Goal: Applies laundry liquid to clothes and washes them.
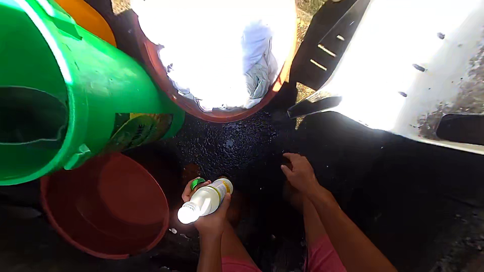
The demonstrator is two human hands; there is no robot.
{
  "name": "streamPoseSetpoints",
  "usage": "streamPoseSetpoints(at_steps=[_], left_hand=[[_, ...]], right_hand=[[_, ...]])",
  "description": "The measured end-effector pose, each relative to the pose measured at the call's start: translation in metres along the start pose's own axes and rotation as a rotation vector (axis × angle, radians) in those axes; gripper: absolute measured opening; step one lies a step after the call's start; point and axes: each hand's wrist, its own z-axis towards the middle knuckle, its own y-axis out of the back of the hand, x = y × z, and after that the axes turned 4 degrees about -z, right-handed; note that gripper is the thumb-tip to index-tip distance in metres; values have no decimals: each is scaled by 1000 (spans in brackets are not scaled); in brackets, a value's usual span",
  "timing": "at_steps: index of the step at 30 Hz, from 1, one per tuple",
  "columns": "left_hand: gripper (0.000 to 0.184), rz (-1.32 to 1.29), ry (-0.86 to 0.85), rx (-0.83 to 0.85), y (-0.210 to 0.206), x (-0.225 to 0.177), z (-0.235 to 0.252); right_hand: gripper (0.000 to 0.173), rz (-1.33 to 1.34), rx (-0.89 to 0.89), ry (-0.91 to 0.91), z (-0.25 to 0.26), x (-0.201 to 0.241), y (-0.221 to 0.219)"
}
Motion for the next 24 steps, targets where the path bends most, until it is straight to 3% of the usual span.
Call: streamPoseSetpoints(at_steps=[5,9,11,14,21,24], left_hand=[[94,-47,-10,-98,-11,65,25],[87,-35,-45,-126,-10,95,31],[82,-19,-55,-146,-8,97,30],[80,-41,-102,-184,-5,94,24],[72,-92,-256,-210,19,91,-1],[77,-20,-207,-293,28,87,-2]], right_hand=[[58,-306,-192,347,107,42,-52],[72,-570,-164,498,186,75,-80],[61,-654,-146,527,218,84,-94],[34,-761,-56,418,236,112,-103],[28,-790,-170,382,253,117,-120],[27,-811,-179,366,251,119,-119]])
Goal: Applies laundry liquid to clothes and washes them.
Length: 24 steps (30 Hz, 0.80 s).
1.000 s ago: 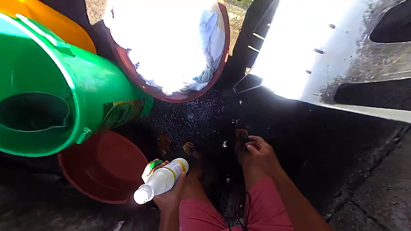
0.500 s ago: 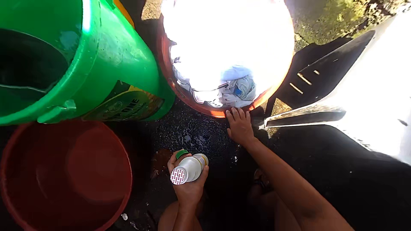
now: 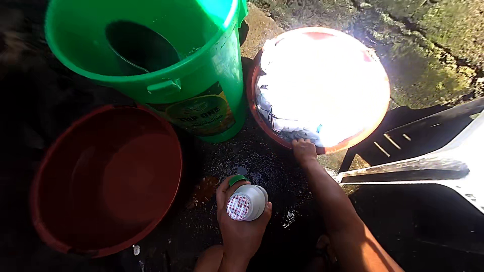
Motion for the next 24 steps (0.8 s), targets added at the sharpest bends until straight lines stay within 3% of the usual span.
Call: streamPoseSetpoints(at_steps=[11,24], left_hand=[[74,82,55,-118,22,-14,3],[68,162,-4,-147,58,-12,16]], right_hand=[[23,-99,1,-50,-18,6,-15],[35,-87,213,-26,-154,34,-60]])
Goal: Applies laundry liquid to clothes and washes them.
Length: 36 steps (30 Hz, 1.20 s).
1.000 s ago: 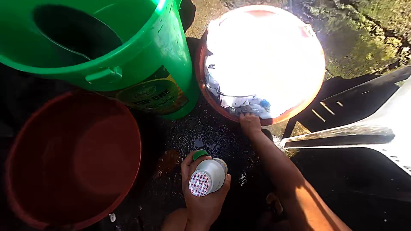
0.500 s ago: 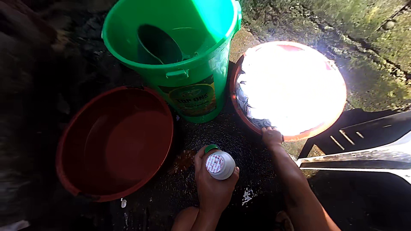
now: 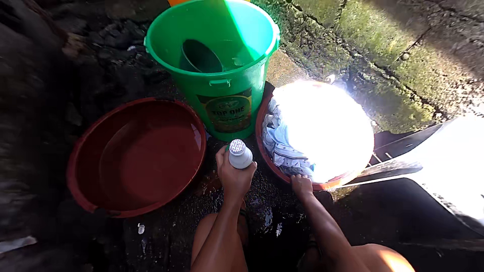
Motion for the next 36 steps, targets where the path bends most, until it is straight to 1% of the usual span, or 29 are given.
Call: streamPoseSetpoints(at_steps=[4,10,14,17,20,22,24,27,29,31,33,34,36], left_hand=[[67,27,13,30,11,5,-3],[70,94,-3,49,34,26,-8],[78,122,30,51,47,45,-17],[80,120,38,44,56,54,-23],[81,148,41,61,66,59,-24],[81,148,47,58,70,60,-25],[81,123,43,46,72,62,-23],[81,105,51,43,73,61,-23],[81,99,45,64,70,55,-26],[83,86,28,106,62,43,-31],[82,63,24,171,49,28,-42],[80,51,27,211,41,20,-49],[77,37,15,314,27,4,-67]], right_hand=[[36,-15,28,23,-48,8,-44],[34,-22,106,85,-130,25,-77],[34,-27,121,136,-166,35,-112],[34,-41,175,165,-199,39,-120],[34,-38,196,201,-221,39,-132],[33,-26,181,212,-227,37,-144],[32,-43,185,220,-231,37,-147],[31,-35,181,234,-234,35,-144],[32,32,240,254,-231,29,-136],[34,124,315,318,-222,13,-114],[35,260,295,398,-210,-11,-77],[36,338,245,407,-212,-22,-49],[39,565,69,405,-219,-42,3]])
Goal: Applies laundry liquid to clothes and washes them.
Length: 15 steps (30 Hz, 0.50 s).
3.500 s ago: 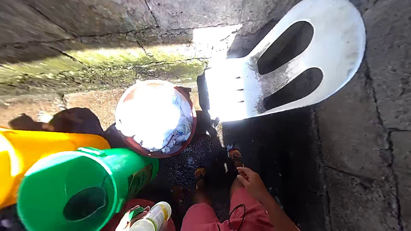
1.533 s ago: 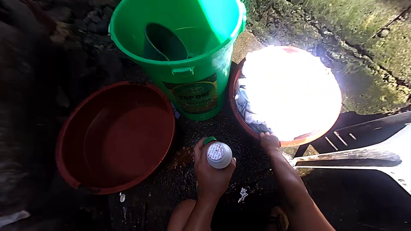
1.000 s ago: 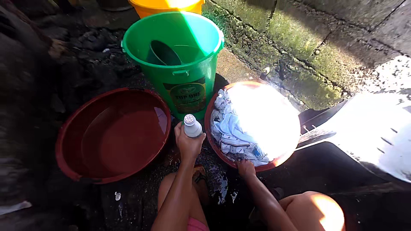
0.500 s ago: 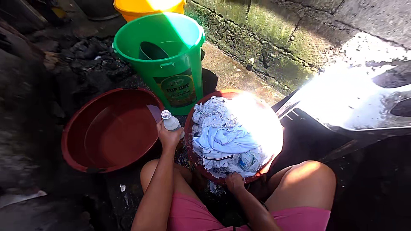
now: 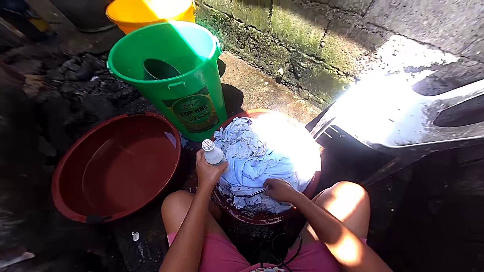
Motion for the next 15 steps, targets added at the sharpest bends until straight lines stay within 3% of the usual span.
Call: streamPoseSetpoints(at_steps=[2,5,8,10,15], left_hand=[[77,-21,-31,121,-22,-14,-14],[79,-58,-95,301,-50,-38,-41],[76,-77,-153,458,-69,-61,-60],[73,-23,-191,539,-76,-70,-68],[75,80,-218,666,-84,-86,-78]], right_hand=[[46,298,-191,72,-11,16,35],[54,880,-260,192,-19,24,50],[39,1286,-264,135,-16,20,50],[32,1398,-313,39,-19,20,50],[25,1485,-405,81,-28,19,47]])
